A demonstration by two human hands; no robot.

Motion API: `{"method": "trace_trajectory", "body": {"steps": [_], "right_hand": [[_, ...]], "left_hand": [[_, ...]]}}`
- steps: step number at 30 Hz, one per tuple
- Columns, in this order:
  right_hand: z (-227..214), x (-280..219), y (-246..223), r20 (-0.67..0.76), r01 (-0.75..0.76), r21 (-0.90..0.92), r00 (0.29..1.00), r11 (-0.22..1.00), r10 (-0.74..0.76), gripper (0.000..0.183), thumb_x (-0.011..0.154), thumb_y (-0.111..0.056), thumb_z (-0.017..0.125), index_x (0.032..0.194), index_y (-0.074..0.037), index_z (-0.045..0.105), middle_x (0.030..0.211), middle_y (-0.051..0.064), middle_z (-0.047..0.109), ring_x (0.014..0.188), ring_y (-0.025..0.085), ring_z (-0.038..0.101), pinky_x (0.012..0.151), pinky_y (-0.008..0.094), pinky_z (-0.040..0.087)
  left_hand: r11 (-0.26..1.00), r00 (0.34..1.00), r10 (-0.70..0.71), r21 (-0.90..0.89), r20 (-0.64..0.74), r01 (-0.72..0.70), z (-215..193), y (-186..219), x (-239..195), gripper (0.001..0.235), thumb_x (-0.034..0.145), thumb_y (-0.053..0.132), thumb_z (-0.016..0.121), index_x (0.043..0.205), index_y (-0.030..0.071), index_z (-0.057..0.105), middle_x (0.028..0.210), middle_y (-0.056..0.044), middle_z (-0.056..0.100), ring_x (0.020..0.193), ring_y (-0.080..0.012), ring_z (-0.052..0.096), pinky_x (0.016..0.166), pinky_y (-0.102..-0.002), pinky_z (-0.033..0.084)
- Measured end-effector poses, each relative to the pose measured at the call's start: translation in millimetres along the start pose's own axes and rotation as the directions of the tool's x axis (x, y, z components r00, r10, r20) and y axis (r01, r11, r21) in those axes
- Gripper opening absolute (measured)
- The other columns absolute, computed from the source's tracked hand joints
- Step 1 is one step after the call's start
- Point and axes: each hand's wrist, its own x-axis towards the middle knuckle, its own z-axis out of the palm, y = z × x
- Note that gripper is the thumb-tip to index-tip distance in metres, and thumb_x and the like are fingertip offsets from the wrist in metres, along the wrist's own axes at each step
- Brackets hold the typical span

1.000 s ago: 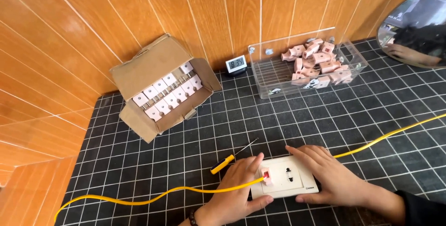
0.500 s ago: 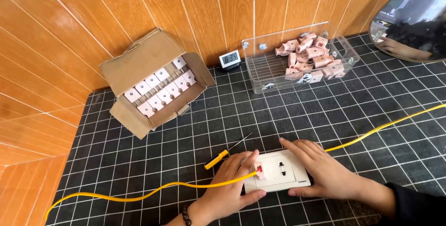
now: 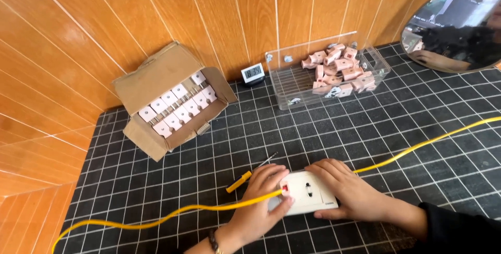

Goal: Assembling a small electrical plug by using a screwdriver to open the housing and secure wire connections.

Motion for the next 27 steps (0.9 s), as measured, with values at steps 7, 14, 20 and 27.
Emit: {"method": "trace_trajectory", "body": {"steps": [7,14,20,27], "right_hand": [[1.1,0.3,0.5,-0.006,0.019,-0.01,1.0,1.0,-0.019,0.093,0.087,-0.07,0.074,0.147,-0.006,0.044,0.136,0.012,0.056,0.128,0.03,0.052,0.105,0.047,0.041],[3.6,-1.2,3.1,0.007,-0.007,0.007,1.0,1.0,0.007,0.094,0.086,-0.069,0.075,0.149,-0.007,0.043,0.138,0.012,0.055,0.127,0.03,0.052,0.104,0.046,0.041],[2.3,-0.1,1.6,-0.004,-0.011,0.029,1.0,1.0,0.011,0.094,0.085,-0.071,0.074,0.147,-0.007,0.044,0.137,0.01,0.056,0.129,0.029,0.051,0.104,0.047,0.041],[0.3,0.1,1.6,-0.015,0.01,0.019,1.0,1.0,-0.01,0.094,0.086,-0.07,0.074,0.147,-0.004,0.045,0.138,0.012,0.056,0.128,0.031,0.051,0.106,0.048,0.041]], "left_hand": [[0.87,0.988,-0.117,-0.49,-0.105,0.05,-4.3,30.5,15.7,0.033,0.107,0.032,0.051,0.118,0.004,0.063,0.119,-0.011,0.063,0.095,-0.0171,0.066,0.078,-0.027,0.064],[0.977,0.987,-0.084,-0.207,-0.14,0.054,8.1,31.4,35.2,0.038,0.102,0.035,0.061,0.129,0.009,0.068,0.119,-0.008,0.059,0.113,-0.0211,0.063,0.102,-0.035,0.05],[0.999,0.999,0.045,-0.016,-0.016,-0.046,30.1,13.2,33.8,0.037,0.101,0.037,0.063,0.122,0.008,0.069,0.109,-0.007,0.066,0.104,-0.0267,0.058,0.091,-0.039,0.047],[0.974,0.999,0.005,0.225,-0.045,0.006,32.3,13.2,28.7,0.046,0.104,0.053,0.049,0.128,0.018,0.067,0.119,-0.01,0.062,0.114,-0.032,0.053,0.096,-0.049,0.041]]}}
